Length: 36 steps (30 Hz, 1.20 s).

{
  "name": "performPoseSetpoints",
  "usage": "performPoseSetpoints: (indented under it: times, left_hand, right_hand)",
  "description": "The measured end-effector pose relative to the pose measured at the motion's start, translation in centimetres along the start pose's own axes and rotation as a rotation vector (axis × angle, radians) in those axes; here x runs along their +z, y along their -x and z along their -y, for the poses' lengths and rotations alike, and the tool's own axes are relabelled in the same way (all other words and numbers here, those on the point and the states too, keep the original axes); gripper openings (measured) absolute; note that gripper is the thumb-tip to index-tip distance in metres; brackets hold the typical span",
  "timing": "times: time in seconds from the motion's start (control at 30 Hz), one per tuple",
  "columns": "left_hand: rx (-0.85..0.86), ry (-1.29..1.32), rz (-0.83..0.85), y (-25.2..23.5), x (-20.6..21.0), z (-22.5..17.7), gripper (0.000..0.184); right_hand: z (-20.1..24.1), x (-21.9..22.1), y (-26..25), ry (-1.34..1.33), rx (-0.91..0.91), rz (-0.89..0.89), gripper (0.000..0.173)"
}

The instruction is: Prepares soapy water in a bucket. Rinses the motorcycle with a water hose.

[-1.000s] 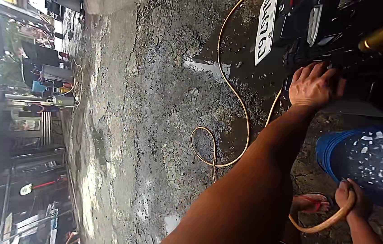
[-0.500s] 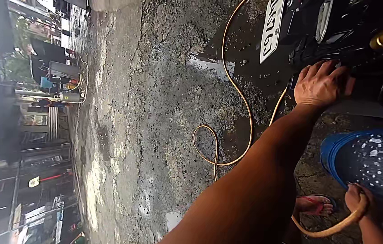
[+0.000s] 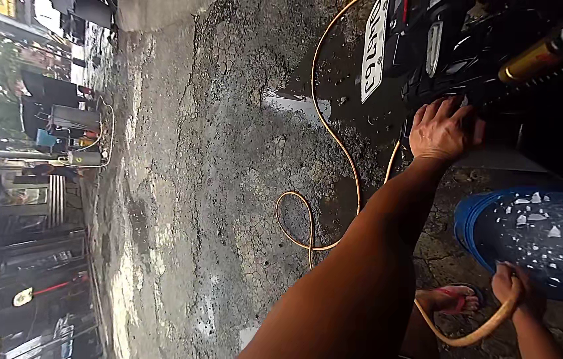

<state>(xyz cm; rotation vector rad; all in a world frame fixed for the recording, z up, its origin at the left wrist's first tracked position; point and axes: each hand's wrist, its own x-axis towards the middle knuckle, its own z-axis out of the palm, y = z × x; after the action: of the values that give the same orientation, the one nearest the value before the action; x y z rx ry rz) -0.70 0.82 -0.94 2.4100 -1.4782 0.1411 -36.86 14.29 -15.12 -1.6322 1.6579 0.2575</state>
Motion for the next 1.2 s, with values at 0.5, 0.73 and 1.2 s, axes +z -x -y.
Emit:
performPoseSetpoints:
  times: [0.5,0.73,1.2]
  left_hand:
    - [-0.008,0.01,-0.011,0.0,0.3,0.1,0.026]
    - [-0.006,-0.011,-0.074,0.0,0.9,0.1,0.024]
    - [-0.01,-0.05,-0.051,0.1,0.5,-0.1,0.024]
  right_hand:
    - [0.8,0.1,0.9,0.004,0.044,-0.046,0.049]
    - [1.6,-0.3,0.9,0.011,0.058,0.009,0.05]
    - [2.6,1.2,-1.4,-0.037,-0.036,0.084,0.049]
